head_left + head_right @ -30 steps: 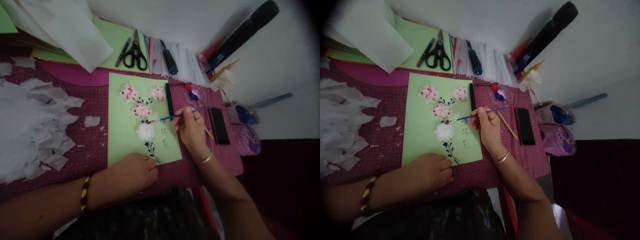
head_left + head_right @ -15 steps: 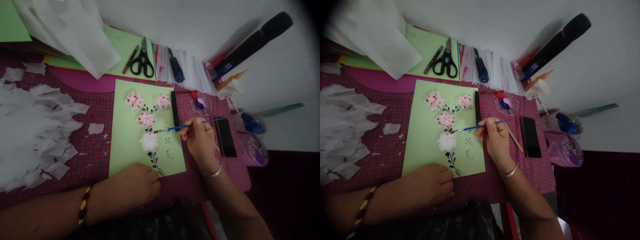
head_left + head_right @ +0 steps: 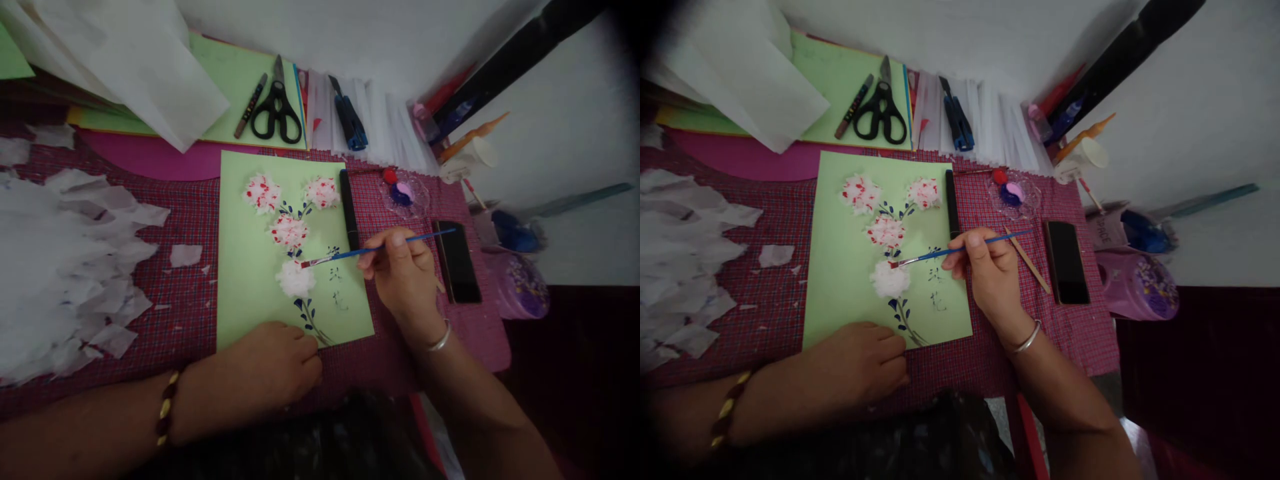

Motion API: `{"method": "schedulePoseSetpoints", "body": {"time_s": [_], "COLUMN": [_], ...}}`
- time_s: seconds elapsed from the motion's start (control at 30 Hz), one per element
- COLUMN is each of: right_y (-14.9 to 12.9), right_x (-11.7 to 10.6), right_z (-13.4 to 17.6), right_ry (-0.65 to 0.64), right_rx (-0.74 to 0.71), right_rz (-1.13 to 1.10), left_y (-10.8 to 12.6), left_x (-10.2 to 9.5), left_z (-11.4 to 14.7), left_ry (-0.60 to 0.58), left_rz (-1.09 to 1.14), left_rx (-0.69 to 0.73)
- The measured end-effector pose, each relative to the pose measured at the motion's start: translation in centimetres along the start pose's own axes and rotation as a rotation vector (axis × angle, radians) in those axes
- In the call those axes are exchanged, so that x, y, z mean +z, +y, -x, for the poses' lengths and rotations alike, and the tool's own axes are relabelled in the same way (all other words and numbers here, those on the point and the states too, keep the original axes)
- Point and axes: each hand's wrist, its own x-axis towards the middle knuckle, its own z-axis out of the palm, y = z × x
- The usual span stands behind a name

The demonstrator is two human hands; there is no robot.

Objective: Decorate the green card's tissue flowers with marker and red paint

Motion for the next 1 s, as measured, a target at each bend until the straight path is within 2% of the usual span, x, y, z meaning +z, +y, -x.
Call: {"method": "schedulePoseSetpoints", "body": {"time_s": [0.13, 0.37, 0.5, 0.63, 0.77, 0.87, 1.0], "right_y": [0.3, -0.3, -0.4, -0.4, -0.7, -0.9, -0.8], "right_x": [0.7, 0.2, 0.1, 0.1, 0.1, 0.2, 0.8], "right_z": [0.6, 0.3, 0.8, 1.3, 1.4, 1.5, 2.0], "right_ry": [-0.129, -0.062, -0.124, -0.196, -0.158, -0.143, -0.224], "right_rx": [0.015, 0.021, 0.0, 0.007, -0.043, -0.09, -0.138], "right_rz": [0.058, 0.058, 0.001, 0.059, 0.146, 0.108, 0.139], "left_y": [0.0, -0.1, -0.1, -0.1, -0.1, -0.1, -0.1], "left_x": [0.1, 0.0, 0.1, 0.3, 0.4, 0.2, 0.0], "left_z": [0.0, 0.1, 0.1, 0.1, 0.2, 0.2, 0.2], "left_ry": [0.036, -0.002, 0.013, 0.02, 0.026, 0.0, 0.018], "left_rz": [-0.008, -0.011, -0.026, -0.024, -0.017, -0.017, -0.013], "left_rx": [0.008, 0.009, 0.013, 0.002, 0.0, 0.006, 0.018]}}
